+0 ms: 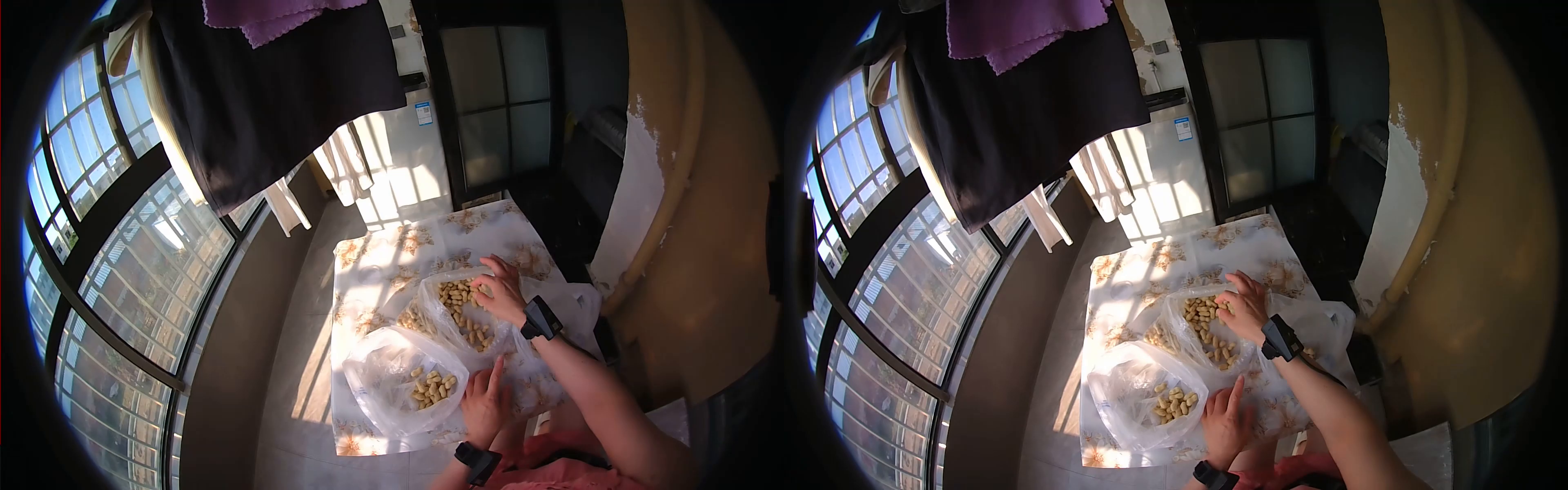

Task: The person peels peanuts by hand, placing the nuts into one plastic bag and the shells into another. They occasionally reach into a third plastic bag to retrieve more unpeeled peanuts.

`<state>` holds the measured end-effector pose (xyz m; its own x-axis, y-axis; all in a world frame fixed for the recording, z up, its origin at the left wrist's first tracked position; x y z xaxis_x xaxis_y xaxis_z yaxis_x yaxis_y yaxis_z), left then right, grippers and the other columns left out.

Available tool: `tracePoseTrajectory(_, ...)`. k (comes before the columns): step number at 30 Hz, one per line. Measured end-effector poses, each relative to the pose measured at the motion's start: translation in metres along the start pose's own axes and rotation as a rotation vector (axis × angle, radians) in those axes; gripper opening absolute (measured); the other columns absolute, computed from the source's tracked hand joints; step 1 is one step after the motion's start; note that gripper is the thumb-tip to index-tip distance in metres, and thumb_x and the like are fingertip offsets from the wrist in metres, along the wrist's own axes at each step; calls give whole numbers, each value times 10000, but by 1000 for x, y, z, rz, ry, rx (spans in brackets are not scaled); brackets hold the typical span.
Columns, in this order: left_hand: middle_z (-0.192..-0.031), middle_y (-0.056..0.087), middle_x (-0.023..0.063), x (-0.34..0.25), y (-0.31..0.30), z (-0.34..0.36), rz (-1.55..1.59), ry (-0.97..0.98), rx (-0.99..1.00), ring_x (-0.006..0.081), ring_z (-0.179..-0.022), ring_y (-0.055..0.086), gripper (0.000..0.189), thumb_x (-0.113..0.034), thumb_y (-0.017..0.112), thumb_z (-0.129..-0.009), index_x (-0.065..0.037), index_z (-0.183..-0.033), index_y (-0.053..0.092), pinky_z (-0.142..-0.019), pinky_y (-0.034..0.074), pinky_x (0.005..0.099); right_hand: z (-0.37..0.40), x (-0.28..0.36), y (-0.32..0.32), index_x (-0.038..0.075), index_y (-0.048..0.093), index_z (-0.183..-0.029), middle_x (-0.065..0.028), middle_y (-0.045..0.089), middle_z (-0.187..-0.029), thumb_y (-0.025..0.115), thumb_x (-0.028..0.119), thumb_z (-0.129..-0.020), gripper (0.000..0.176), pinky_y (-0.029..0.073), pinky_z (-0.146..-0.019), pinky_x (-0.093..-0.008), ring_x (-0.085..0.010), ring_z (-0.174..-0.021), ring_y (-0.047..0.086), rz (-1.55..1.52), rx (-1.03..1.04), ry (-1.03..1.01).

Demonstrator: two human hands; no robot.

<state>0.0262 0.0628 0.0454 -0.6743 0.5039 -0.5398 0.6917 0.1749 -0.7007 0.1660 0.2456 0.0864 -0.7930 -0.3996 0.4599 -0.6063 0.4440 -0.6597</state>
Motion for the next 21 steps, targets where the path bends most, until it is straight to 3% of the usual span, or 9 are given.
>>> tracePoseTrajectory(3, -1164, 606, 77, 0, 2, 0, -23, -10, -1, 293, -1116, 549, 699, -237, 714, -788, -168, -1445, 484, -972, 417, 459, -1, -11, 18, 171, 710, -885, -88, 495, -1401, 724, 237, -763, 139, 226, -1106, -542, -341, -1372, 368, 138, 40, 52)
tracePoseTrajectory(4, -1164, 606, 77, 0, 3, 1, -24, -5, -2, 293, -1116, 549, 699, -237, 714, -788, -168, -1445, 484, -972, 417, 459, 0, -17, 26, 177, 706, -986, -57, 531, -1371, 720, 272, -774, 233, 230, -1087, -559, -305, -1366, 379, 204, 114, 88)
tracePoseTrajectory(5, -1163, 606, 77, 1, 4, 1, -14, -9, -2, 292, -1119, 547, 702, -246, 717, -785, -163, -1442, 485, -976, 412, 461, 1, -19, 27, 177, 706, -986, -57, 531, -1371, 720, 272, -774, 233, 230, -1087, -559, -305, -1366, 379, 204, 112, 87)
tracePoseTrajectory(7, -1162, 607, 77, 2, 5, 2, -1, -17, -7, 292, -1123, 545, 705, -254, 721, -782, -158, -1440, 486, -980, 407, 464, 1, -30, 36, 163, 665, -1137, -43, 565, -1333, 705, 271, -803, 354, 255, -1067, -531, -261, -1342, 409, 77, 198, 166)
tracePoseTrajectory(10, -1159, 610, 79, 2, 3, -2, 1, -36, -2, 292, -1127, 543, 701, -260, 721, -777, -156, -1432, 494, -986, 401, 463, -3, -7, 4, 136, 602, -1250, -53, 586, -1301, 672, 230, -854, 413, 280, -1052, -490, -236, -1312, 442, -18, 89, 78)
tracePoseTrajectory(13, -1192, 610, 81, -3, 2, -3, -42, -14, 40, 298, -1126, 545, 719, -253, 717, -772, -118, -1436, 477, -990, 400, 462, 3, 25, -44, 117, 602, -1252, -63, 583, -1298, 637, 183, -895, 365, 290, -1054, -452, -247, -1301, 457, -220, 29, 0)
tracePoseTrajectory(16, -1243, 600, 149, 3, 5, -2, 3, -49, 13, 326, -1128, 550, 787, -261, 721, -765, -24, -1451, 415, -996, 398, 465, 7, 52, -80, 87, 589, -1264, -100, 576, -1297, 646, 161, -904, 371, 330, -1059, -434, -280, -1290, 465, -253, 16, -52)
tracePoseTrajectory(21, -1310, 584, 132, -3, 1, -4, -22, -11, 15, 314, -1180, 547, 771, -223, 708, -785, -3, -1455, 397, -980, 435, 454, 14, 42, -83, 67, 582, -1275, -130, 539, -1339, 676, 158, -889, 408, 341, -1084, -426, -314, -1280, 463, -397, 50, -23)
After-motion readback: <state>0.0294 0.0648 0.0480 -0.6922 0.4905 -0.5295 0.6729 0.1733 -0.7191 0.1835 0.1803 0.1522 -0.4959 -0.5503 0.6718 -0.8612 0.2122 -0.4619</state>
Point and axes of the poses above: each hand's wrist, its own z-axis away from the middle knuckle, its own y-axis out of the palm, x = y × z, the point moved 7 cm from there along -z, towards the middle knuckle
